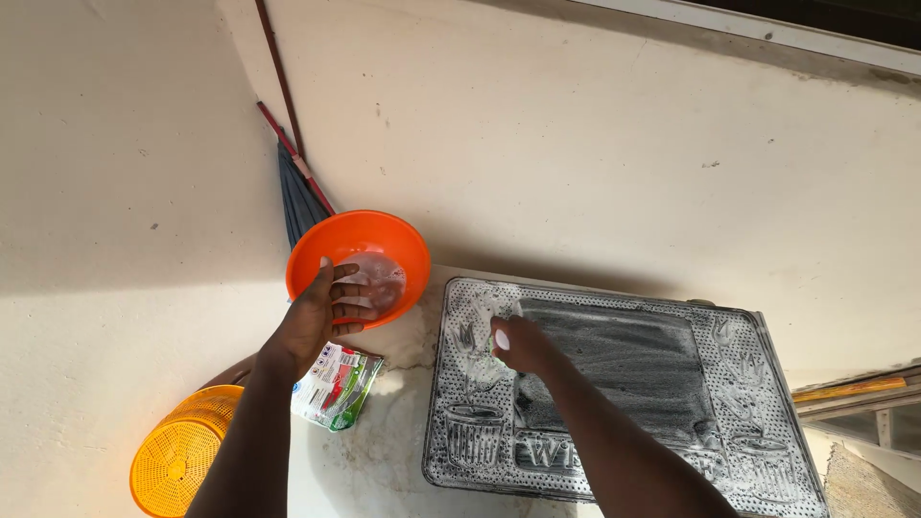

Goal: Scrubbing a 'Welcome' door mat with a brush and soapy water.

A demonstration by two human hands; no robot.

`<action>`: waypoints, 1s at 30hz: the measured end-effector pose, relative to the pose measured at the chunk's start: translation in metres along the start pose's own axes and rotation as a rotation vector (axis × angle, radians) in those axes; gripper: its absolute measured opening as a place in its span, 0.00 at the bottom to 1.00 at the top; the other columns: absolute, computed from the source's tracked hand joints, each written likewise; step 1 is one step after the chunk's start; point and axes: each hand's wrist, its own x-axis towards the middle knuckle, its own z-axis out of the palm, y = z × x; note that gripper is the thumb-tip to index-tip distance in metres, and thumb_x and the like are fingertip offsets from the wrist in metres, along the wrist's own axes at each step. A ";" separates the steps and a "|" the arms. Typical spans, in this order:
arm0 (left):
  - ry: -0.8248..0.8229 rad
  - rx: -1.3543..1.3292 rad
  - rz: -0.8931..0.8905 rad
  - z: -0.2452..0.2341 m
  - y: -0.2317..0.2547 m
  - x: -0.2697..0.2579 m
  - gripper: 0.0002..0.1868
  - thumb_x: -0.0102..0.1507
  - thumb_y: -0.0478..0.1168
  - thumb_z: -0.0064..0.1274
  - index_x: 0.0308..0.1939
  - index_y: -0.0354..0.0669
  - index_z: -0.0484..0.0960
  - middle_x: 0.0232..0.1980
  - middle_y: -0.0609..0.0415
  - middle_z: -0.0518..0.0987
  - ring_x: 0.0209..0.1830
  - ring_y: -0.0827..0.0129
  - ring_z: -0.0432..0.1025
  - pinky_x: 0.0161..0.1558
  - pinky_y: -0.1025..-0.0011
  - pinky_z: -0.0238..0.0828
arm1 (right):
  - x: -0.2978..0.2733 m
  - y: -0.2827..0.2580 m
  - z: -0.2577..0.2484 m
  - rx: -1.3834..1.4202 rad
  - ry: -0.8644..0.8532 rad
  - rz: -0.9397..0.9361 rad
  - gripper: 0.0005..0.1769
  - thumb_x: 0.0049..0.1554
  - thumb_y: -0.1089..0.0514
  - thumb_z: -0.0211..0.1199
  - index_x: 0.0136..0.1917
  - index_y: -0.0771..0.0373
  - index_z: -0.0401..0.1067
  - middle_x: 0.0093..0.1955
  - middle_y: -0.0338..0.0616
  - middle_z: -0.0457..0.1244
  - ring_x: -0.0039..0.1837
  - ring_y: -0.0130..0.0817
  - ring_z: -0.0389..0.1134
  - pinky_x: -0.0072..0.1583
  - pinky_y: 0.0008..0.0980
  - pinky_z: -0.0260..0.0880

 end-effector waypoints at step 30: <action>-0.116 -0.035 0.039 0.038 -0.022 -0.056 0.44 0.65 0.75 0.29 0.65 0.43 0.72 0.54 0.52 0.81 0.48 0.65 0.77 0.50 0.64 0.69 | -0.077 -0.039 0.034 0.021 -0.074 0.056 0.14 0.53 0.53 0.71 0.50 0.54 0.71 0.51 0.45 0.70 0.55 0.42 0.74 0.56 0.47 0.75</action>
